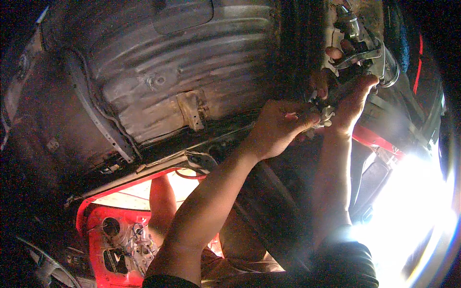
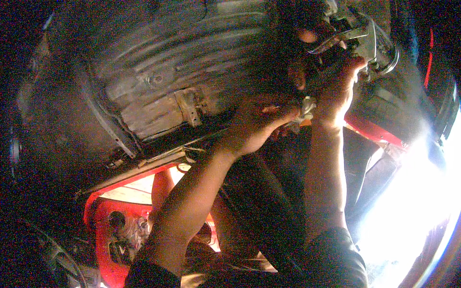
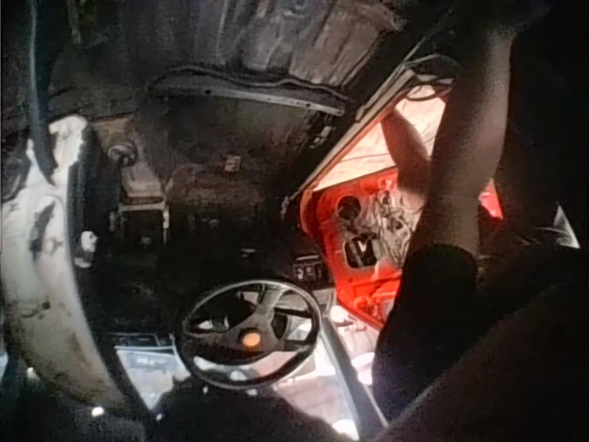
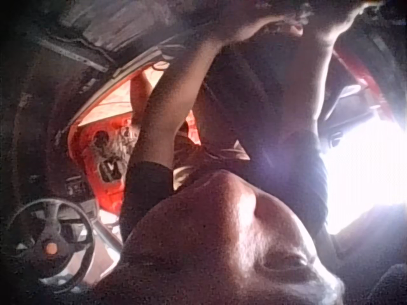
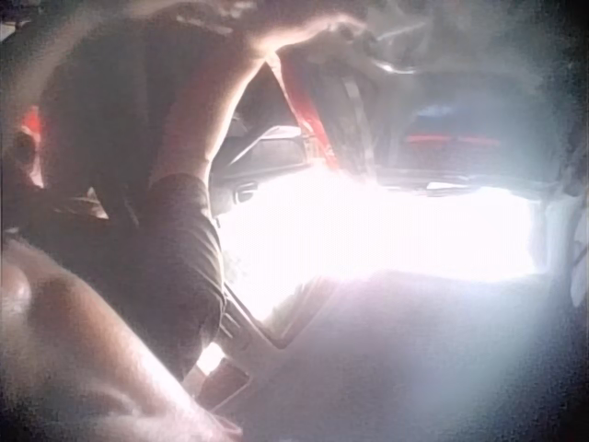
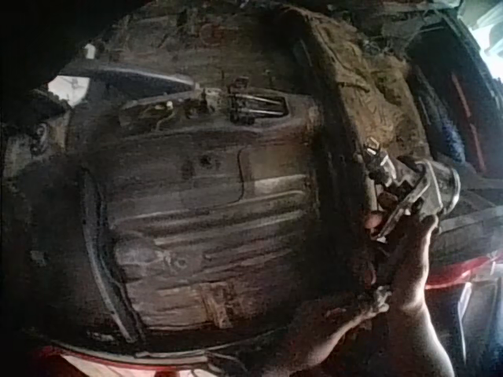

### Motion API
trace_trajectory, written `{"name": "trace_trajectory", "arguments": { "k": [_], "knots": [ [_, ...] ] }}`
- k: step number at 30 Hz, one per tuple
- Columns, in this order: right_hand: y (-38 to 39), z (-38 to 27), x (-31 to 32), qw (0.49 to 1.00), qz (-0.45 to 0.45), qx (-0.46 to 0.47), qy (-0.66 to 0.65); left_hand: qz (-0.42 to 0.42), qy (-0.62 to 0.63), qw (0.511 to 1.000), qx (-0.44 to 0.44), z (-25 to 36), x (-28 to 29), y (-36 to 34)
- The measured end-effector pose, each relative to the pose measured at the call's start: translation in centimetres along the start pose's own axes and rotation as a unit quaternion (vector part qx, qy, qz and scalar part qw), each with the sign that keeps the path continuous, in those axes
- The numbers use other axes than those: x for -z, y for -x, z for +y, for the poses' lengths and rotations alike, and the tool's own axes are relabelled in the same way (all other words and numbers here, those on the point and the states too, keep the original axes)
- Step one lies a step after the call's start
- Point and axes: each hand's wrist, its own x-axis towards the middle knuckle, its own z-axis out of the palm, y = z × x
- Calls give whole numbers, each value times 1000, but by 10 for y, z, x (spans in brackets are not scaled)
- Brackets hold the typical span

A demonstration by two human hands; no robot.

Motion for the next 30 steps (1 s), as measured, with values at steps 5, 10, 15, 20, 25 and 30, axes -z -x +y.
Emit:
{"name": "trace_trajectory", "arguments": {
  "k": [5,10,15,20,25,30],
  "knots": [
    [2,-9,-6,992,-94,0,-82,-24,65,997,-22,2,-1,-5],
    [5,-7,-21,996,50,-19,68,93,-10,991,-99,-3,-14,4],
    [17,-7,-45,969,157,-26,190,206,-128,930,-277,-30,-24,8],
    [8,3,-50,966,84,-103,220,185,-234,952,-74,-43,24,34],
    [4,46,-38,926,-22,-126,354,305,-525,774,-180,69,145,100],
    [14,84,-36,908,-68,-213,354,279,-841,386,-255,283,230,171]
  ]
}}
